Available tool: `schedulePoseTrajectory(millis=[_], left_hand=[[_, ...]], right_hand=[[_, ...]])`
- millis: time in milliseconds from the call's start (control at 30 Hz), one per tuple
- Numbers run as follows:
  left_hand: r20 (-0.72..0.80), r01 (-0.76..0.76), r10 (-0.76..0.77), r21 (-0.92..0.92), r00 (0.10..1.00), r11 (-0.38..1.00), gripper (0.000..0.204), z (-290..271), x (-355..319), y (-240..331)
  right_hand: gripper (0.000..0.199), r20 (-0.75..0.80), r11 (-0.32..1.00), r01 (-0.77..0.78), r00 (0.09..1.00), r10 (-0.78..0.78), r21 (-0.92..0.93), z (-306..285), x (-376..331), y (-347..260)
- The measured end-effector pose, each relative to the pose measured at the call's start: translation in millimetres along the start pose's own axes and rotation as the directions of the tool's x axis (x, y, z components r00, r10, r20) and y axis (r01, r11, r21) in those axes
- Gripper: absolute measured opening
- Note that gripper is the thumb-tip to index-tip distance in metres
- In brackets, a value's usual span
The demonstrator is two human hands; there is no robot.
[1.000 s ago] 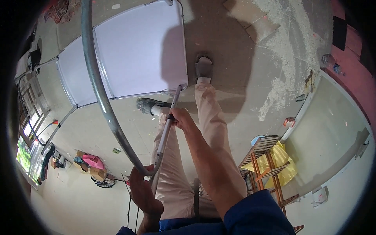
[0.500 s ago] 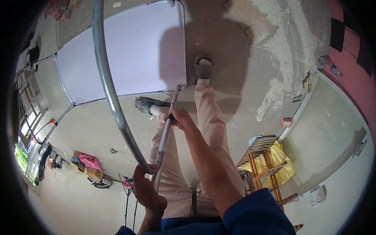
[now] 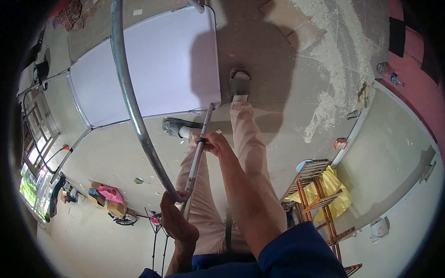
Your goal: The person is assembling or unfolding a blue folding table in a workshop area.
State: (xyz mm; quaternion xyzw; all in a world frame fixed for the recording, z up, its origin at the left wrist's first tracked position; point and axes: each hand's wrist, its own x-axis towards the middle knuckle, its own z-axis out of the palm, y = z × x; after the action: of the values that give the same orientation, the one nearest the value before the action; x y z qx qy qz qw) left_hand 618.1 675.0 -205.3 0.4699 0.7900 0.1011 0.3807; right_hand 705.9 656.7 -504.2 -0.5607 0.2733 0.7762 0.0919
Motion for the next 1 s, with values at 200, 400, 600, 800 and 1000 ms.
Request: schedulePoseTrajectory(millis=[200,400,600,800,1000], left_hand=[[0.007,0.016,-0.015,-0.063,1.0,0.998,0.037,0,1,0],[0.105,0.216,-0.213,-0.01,0.971,0.976,0.039,-5,-1,19],[0.108,0.165,-0.159,-0.043,0.981,0.985,0.04,-5,1,18],[0.04,0.307,-0.304,-0.085,0.952,0.948,0.032,1,-3,10],[0.018,0.255,-0.254,-0.035,0.967,0.966,0.026,20,-11,-18]], right_hand=[[0.018,-0.126,0.98,-0.071,0.991,0.047,-0.188,11,19,-12],[0.018,-0.166,0.983,0.039,0.984,-0.07,-0.181,10,21,-2],[0.016,-0.316,0.927,0.081,0.926,-0.206,-0.367,10,43,21],[0.013,-0.25,0.978,0.107,0.956,-0.15,-0.18,3,40,25],[0.014,-0.23,0.997,0.053,0.971,-0.065,-0.056,2,14,26]])
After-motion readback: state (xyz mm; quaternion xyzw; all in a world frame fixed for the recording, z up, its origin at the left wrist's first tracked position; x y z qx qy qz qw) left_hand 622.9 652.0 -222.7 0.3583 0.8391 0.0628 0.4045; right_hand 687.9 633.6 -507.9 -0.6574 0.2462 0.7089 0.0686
